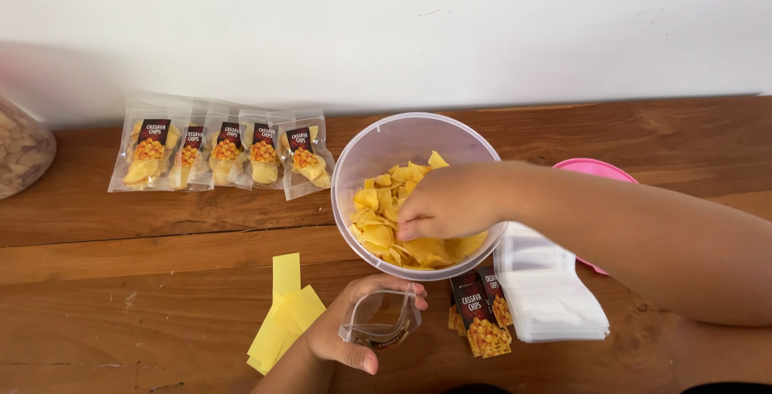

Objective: Packaging cassava chips into small plastic bags and applying labels

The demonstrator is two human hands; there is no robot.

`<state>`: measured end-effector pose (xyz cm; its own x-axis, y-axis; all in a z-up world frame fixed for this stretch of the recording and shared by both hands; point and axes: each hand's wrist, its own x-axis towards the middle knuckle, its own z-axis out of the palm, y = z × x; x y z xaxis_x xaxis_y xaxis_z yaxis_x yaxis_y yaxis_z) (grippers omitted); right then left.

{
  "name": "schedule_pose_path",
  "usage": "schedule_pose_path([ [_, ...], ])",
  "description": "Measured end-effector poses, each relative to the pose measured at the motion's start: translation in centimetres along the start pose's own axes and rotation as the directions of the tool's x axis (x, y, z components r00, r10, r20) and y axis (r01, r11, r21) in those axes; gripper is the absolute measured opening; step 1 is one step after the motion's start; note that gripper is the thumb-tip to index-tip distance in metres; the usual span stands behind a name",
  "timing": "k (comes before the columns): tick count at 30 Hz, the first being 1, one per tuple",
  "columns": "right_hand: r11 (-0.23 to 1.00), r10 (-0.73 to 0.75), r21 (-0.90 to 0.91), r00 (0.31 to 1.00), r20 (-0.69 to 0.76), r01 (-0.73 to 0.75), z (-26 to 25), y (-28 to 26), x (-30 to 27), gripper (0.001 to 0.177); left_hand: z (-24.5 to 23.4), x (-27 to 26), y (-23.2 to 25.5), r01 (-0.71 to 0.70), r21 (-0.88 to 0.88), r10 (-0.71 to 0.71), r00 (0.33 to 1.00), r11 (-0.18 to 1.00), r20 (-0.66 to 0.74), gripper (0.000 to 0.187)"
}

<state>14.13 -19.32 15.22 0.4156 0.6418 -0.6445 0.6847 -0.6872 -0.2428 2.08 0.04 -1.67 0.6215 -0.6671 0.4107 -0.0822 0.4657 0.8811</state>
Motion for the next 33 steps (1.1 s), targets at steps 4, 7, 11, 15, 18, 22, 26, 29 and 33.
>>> schedule_pose_path([
  [4,0.986,0.104,0.137,0.991,-0.081,-0.093,-1.5,1.1,-2.2,0.031,0.0,0.0,0.4,0.002,0.013,-0.001,1.000,1.000,-0.003,0.087],
  [7,0.950,0.304,0.020,0.905,-0.296,-0.312,-1.0,2.4,-1.7,0.018,0.0,-0.3,0.1,-0.013,-0.035,0.013,1.000,0.999,-0.009,0.086],
  [11,0.907,0.409,0.011,0.875,-0.257,-0.421,0.0,2.8,-0.1,0.034,0.0,-0.3,0.2,0.034,-0.038,-0.034,0.999,0.999,0.000,0.088],
  [15,0.930,0.316,-0.117,0.920,-0.232,-0.349,2.2,3.6,3.2,0.047,-0.2,-0.5,-0.2,0.044,-0.034,-0.044,0.999,0.998,0.010,0.090],
  [18,0.929,0.330,-0.072,0.901,-0.283,-0.363,3.1,3.3,3.4,0.030,0.2,-0.3,-0.5,-0.009,-0.109,0.007,1.000,0.994,-0.017,0.086],
  [22,0.958,0.266,0.000,0.891,-0.367,-0.286,4.0,4.1,2.6,0.022,0.6,-0.2,-0.7,0.052,-0.120,-0.057,0.998,0.991,-0.031,0.085],
  [26,0.997,0.062,0.067,0.774,-0.630,-0.025,3.9,0.5,-1.8,0.021,1.2,-0.2,-0.5,0.022,-0.178,-0.020,1.000,0.984,0.009,0.080],
  [29,0.950,-0.307,-0.172,0.693,-0.652,0.259,5.8,-1.7,-3.5,0.016,1.4,-0.1,-0.5,0.057,-0.188,-0.056,0.998,0.981,0.007,0.084],
  [33,0.791,-0.591,-0.505,0.646,-0.484,0.345,8.4,-3.7,-2.8,0.012,2.0,0.5,0.8,0.103,-0.072,-0.109,0.990,0.992,-0.094,0.063],
])
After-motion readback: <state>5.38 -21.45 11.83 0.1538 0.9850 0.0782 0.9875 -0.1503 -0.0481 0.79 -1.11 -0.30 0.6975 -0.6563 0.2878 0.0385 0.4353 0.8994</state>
